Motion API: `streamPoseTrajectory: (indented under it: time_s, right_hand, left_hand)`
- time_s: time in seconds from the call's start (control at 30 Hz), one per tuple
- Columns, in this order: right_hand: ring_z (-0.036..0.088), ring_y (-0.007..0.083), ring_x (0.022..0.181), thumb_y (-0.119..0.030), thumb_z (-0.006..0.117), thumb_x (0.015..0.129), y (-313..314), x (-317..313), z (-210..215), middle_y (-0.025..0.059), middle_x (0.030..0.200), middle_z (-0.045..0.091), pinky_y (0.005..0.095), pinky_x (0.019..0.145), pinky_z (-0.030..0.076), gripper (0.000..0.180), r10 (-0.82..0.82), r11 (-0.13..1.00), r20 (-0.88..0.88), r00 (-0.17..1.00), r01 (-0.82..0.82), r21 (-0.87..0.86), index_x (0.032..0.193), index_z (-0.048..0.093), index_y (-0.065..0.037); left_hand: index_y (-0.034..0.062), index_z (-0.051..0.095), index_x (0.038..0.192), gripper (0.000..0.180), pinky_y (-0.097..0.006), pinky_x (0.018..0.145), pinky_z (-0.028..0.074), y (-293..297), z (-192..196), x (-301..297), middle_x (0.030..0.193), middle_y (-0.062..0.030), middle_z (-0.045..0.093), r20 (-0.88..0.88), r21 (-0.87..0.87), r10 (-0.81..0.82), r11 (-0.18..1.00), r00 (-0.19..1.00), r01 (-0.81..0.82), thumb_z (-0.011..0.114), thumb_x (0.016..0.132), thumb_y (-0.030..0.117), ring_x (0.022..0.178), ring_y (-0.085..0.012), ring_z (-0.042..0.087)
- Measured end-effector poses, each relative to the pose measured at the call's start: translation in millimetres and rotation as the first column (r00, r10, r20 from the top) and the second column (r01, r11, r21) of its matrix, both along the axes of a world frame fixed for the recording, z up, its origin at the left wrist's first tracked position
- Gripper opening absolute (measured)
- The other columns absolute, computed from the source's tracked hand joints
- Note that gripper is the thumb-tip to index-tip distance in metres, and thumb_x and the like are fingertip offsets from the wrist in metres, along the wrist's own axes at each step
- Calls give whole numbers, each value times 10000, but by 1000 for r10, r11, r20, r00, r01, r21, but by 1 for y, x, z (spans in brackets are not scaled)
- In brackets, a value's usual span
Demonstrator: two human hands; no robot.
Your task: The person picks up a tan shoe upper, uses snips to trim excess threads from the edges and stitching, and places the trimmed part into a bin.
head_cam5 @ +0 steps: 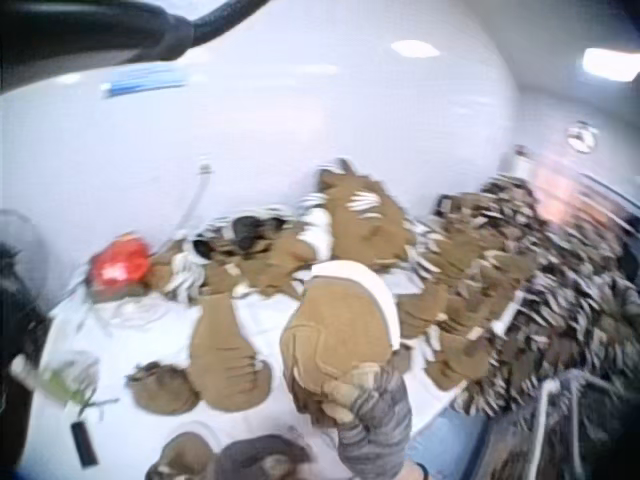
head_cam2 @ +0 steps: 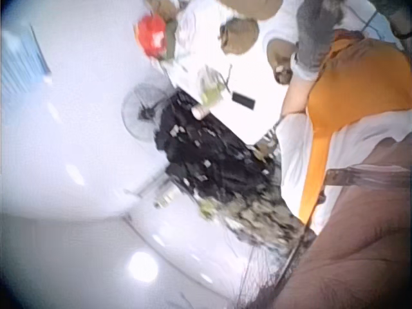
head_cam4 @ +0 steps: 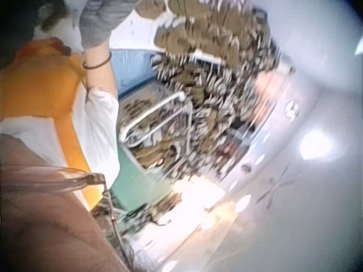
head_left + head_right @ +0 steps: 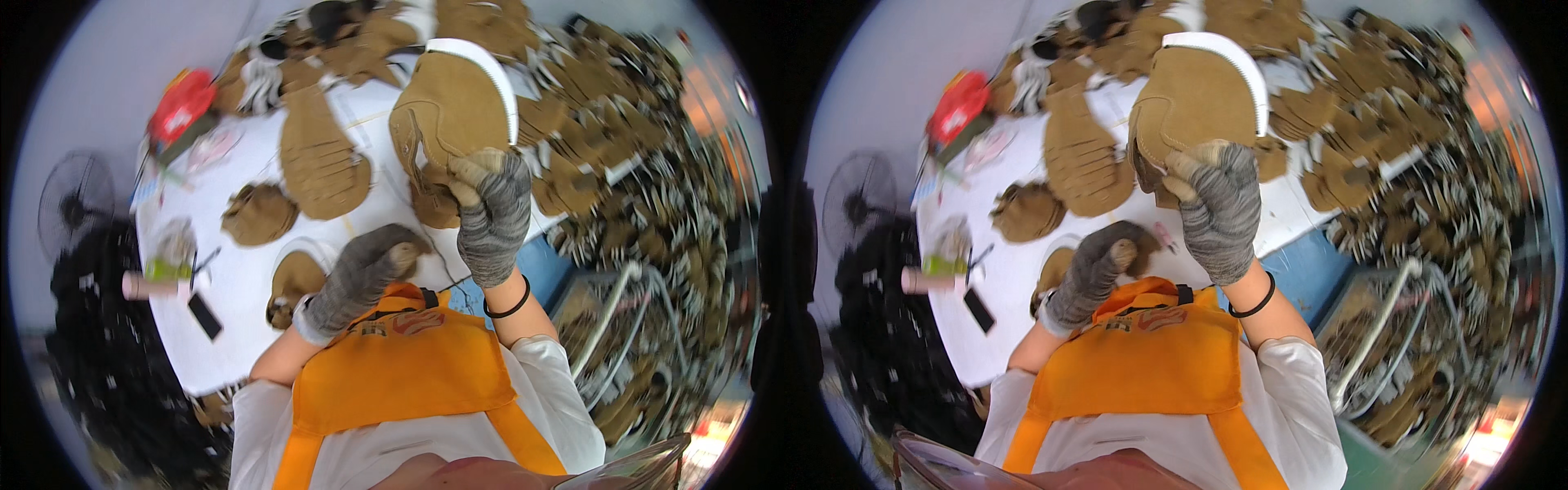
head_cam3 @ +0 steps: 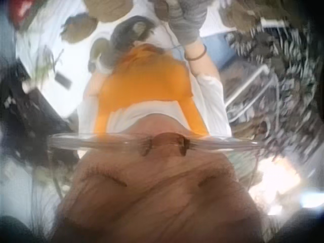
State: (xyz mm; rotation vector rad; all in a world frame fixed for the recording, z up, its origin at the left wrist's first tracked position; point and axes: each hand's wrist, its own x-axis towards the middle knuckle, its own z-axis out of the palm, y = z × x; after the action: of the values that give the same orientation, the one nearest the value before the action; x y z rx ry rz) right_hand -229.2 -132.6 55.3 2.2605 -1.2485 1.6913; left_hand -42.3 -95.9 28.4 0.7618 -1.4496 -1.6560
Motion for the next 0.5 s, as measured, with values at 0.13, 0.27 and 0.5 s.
streamPoseTrajectory:
  time_s: [0.13, 0.27, 0.5]
  right_hand:
    - [550, 268, 832, -120, 665, 720, -3, 48, 3, 63, 874, 607, 388, 835, 413, 224, 240, 971, -135, 961, -240, 14, 940, 661, -74]
    - [564, 257, 827, -96, 617, 826, -10, 71, -12, 80, 891, 616, 354, 761, 461, 140, 414, 889, 63, 908, -418, 186, 953, 650, -48]
    - [546, 117, 798, -278, 583, 917, -32, 76, -14, 13, 870, 603, 240, 732, 443, 246, 307, 652, 532, 789, -581, 486, 965, 630, -41]
  left_hand:
    - [-2, 630, 973, 387, -251, 659, 466, -6, -3, 14, 795, -39, 618, -61, 111, 179, 979, 982, -171, 544, 935, 373, 702, -110, 571]
    - [-20, 619, 945, 269, -243, 621, 473, 8, 2, 35, 743, -38, 609, -126, 132, 381, 922, 916, -365, 583, 929, 246, 659, -105, 560]
    - [27, 577, 811, 210, -232, 557, 409, 9, -24, 66, 677, -27, 556, -62, -79, 447, 889, 892, -451, 595, 897, 217, 598, -91, 480]
